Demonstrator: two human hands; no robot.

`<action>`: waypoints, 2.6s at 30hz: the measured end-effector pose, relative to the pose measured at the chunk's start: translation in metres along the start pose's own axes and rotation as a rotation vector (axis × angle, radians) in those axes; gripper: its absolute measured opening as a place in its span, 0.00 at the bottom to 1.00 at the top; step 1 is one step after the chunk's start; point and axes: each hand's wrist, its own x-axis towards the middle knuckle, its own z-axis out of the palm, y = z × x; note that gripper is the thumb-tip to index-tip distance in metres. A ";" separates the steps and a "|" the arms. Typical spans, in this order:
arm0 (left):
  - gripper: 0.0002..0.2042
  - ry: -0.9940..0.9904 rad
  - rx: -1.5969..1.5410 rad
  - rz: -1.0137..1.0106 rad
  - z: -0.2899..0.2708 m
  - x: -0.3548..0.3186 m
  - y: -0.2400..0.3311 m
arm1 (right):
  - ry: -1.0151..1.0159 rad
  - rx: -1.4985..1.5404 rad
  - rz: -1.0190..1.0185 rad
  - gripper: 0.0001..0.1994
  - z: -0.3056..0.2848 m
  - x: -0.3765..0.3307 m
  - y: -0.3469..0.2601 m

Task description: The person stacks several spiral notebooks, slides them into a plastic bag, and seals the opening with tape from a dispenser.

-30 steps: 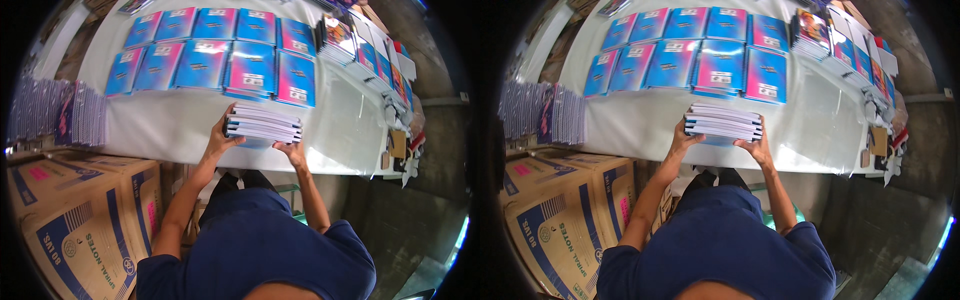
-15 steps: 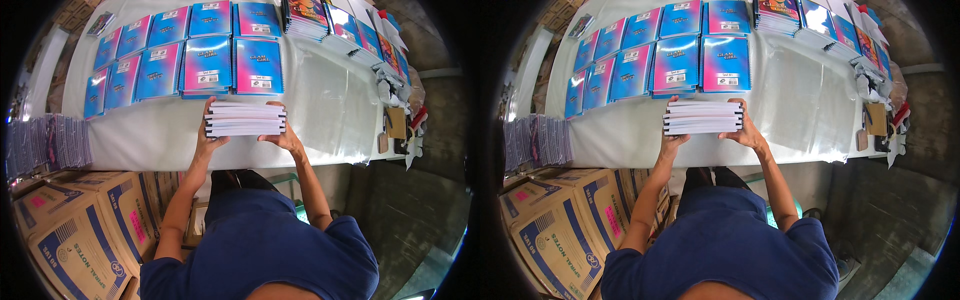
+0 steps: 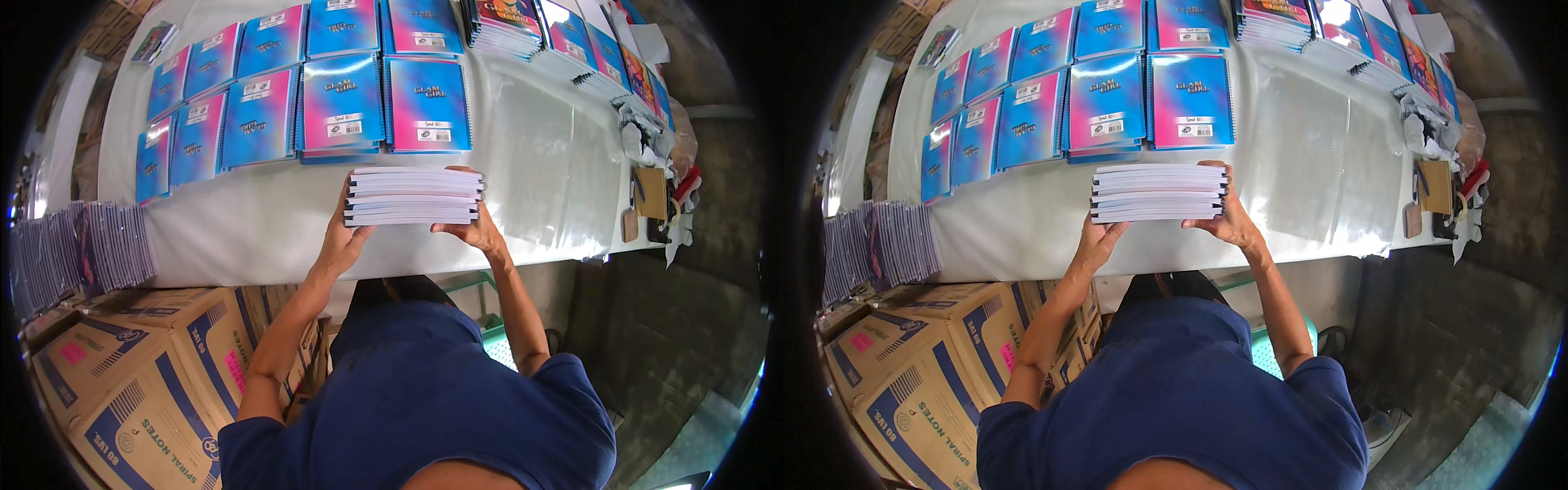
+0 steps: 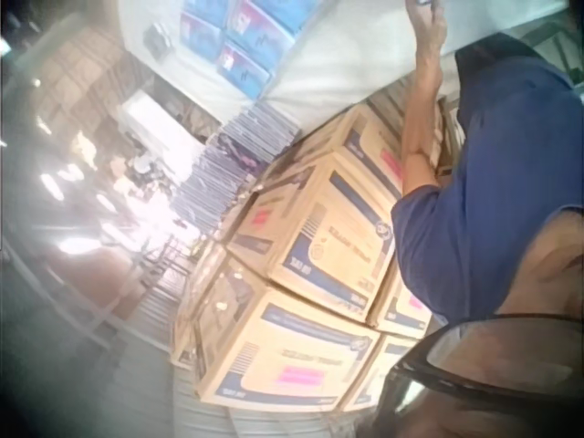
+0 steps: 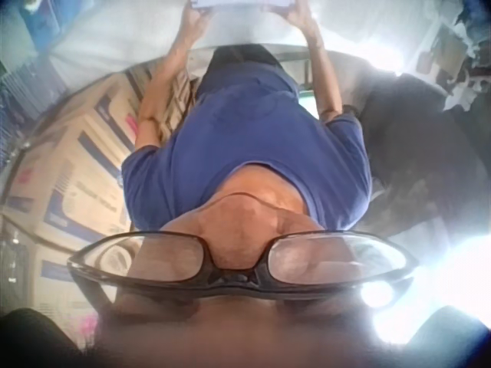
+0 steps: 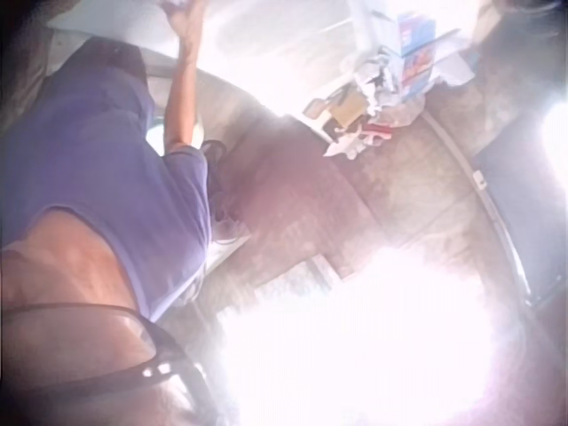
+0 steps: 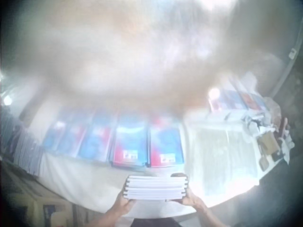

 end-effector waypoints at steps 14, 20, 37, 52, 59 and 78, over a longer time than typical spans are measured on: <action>0.26 -0.033 0.152 0.053 -0.021 0.006 0.025 | 0.144 -0.081 -0.129 0.35 0.001 -0.012 0.000; 0.19 -0.069 0.296 0.011 -0.036 0.011 0.004 | 0.100 0.095 -0.035 0.37 0.003 -0.016 0.012; 0.23 -0.421 -0.292 -0.482 0.272 0.245 0.035 | 0.539 0.330 0.622 0.28 -0.309 -0.058 0.073; 0.24 -0.267 -0.123 -0.563 0.332 0.249 0.009 | 0.355 0.298 0.758 0.31 -0.354 -0.069 0.135; 0.25 -0.154 0.020 -0.467 0.345 0.245 0.006 | 0.321 -0.156 0.788 0.38 -0.353 -0.071 0.134; 0.21 -0.175 -0.065 -0.459 0.337 0.251 0.002 | 1.112 -0.553 0.840 0.17 -0.388 -0.188 0.158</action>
